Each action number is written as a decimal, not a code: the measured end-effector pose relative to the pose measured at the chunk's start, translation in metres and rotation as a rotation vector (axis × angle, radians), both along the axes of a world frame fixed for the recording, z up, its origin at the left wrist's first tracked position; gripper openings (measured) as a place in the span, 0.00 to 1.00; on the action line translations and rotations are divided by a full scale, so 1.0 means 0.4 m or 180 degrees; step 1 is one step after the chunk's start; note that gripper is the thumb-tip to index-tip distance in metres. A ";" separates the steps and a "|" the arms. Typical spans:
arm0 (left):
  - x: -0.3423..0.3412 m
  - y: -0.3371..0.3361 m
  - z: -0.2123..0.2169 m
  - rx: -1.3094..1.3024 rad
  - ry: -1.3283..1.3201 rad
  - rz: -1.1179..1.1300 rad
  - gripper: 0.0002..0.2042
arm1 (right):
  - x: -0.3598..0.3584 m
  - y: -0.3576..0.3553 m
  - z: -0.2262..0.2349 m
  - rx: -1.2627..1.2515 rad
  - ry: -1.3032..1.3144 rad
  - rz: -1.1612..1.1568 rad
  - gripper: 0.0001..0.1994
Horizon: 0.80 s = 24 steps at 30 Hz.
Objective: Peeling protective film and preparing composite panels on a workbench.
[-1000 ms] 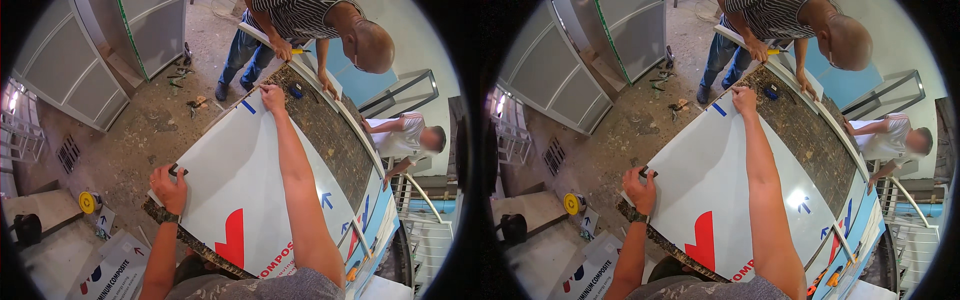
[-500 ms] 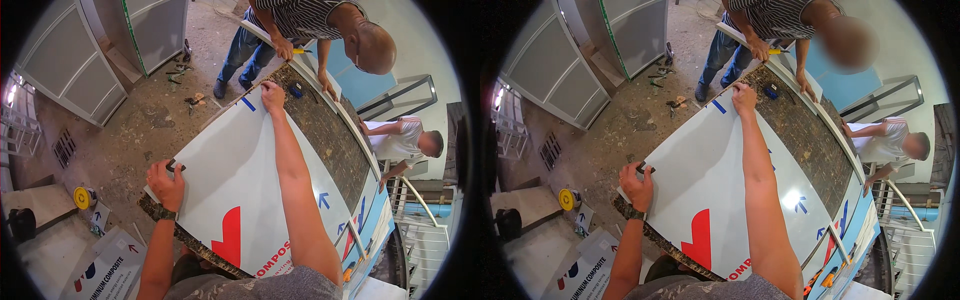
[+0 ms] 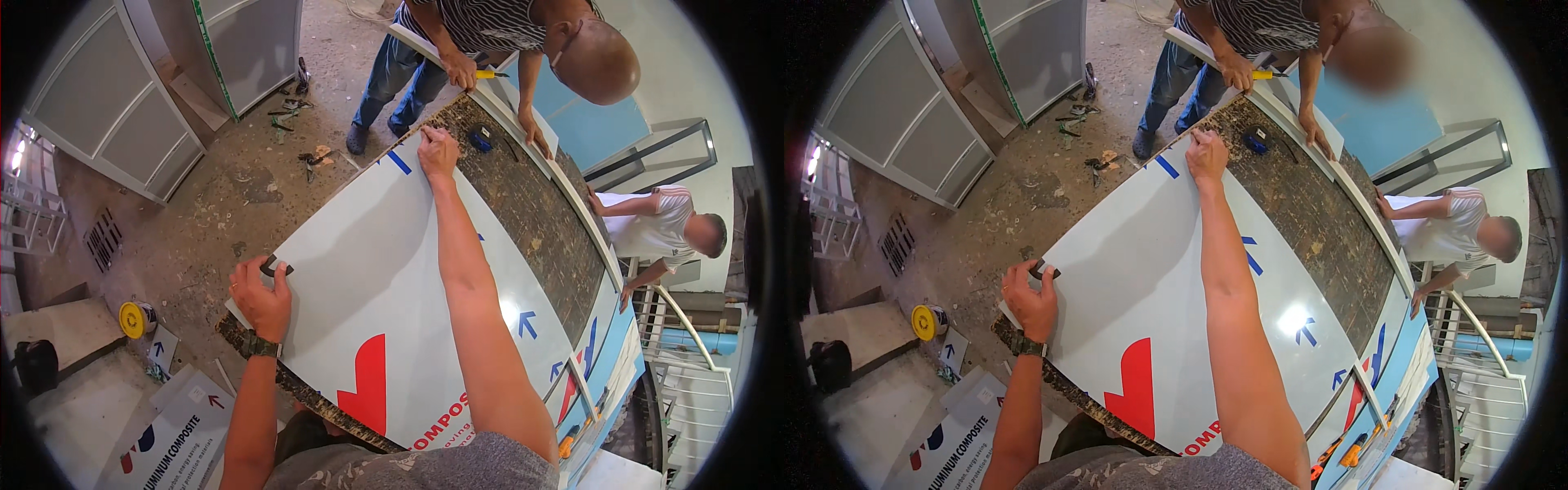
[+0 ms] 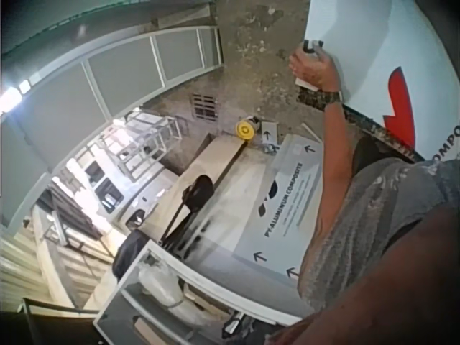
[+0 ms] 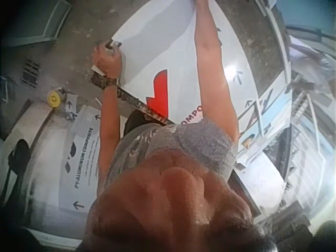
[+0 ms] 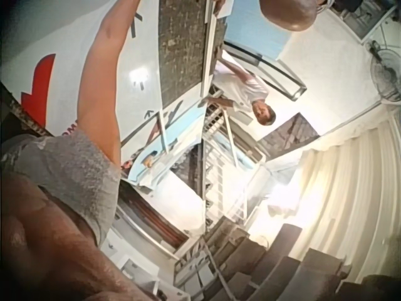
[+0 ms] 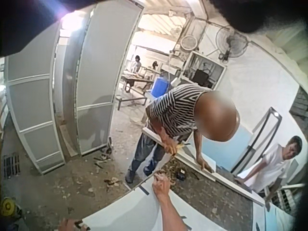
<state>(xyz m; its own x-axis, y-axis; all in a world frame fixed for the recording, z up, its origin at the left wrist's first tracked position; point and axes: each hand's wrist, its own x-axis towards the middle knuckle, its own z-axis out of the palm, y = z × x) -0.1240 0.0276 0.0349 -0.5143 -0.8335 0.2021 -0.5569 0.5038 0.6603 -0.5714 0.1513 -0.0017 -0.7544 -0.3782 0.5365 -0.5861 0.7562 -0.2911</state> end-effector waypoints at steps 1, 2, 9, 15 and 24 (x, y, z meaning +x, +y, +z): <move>0.002 -0.001 0.000 -0.0003 -0.0008 0.0000 0.13 | 0.003 -0.003 0.000 -0.0003 -0.0008 0.0000 0.09; 0.003 -0.001 0.000 -0.0029 0.0002 0.0003 0.13 | 0.005 -0.005 0.001 0.0001 0.0003 0.0020 0.09; 0.003 -0.001 -0.006 -0.0129 0.0032 0.0005 0.12 | 0.018 -0.009 0.003 0.0063 0.0220 0.0063 0.08; 0.003 -0.003 -0.012 -0.0144 0.0064 -0.0006 0.12 | 0.008 -0.006 0.003 -0.0008 0.0265 0.0130 0.08; 0.004 -0.002 -0.002 -0.0076 0.0037 0.0011 0.12 | 0.015 -0.011 0.004 0.0026 0.0262 0.0199 0.07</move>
<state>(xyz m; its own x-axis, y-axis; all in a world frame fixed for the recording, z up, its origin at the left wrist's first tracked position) -0.1223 0.0268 0.0341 -0.5088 -0.8302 0.2278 -0.5511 0.5174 0.6546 -0.5655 0.1468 -0.0002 -0.6828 -0.4278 0.5922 -0.6538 0.7196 -0.2340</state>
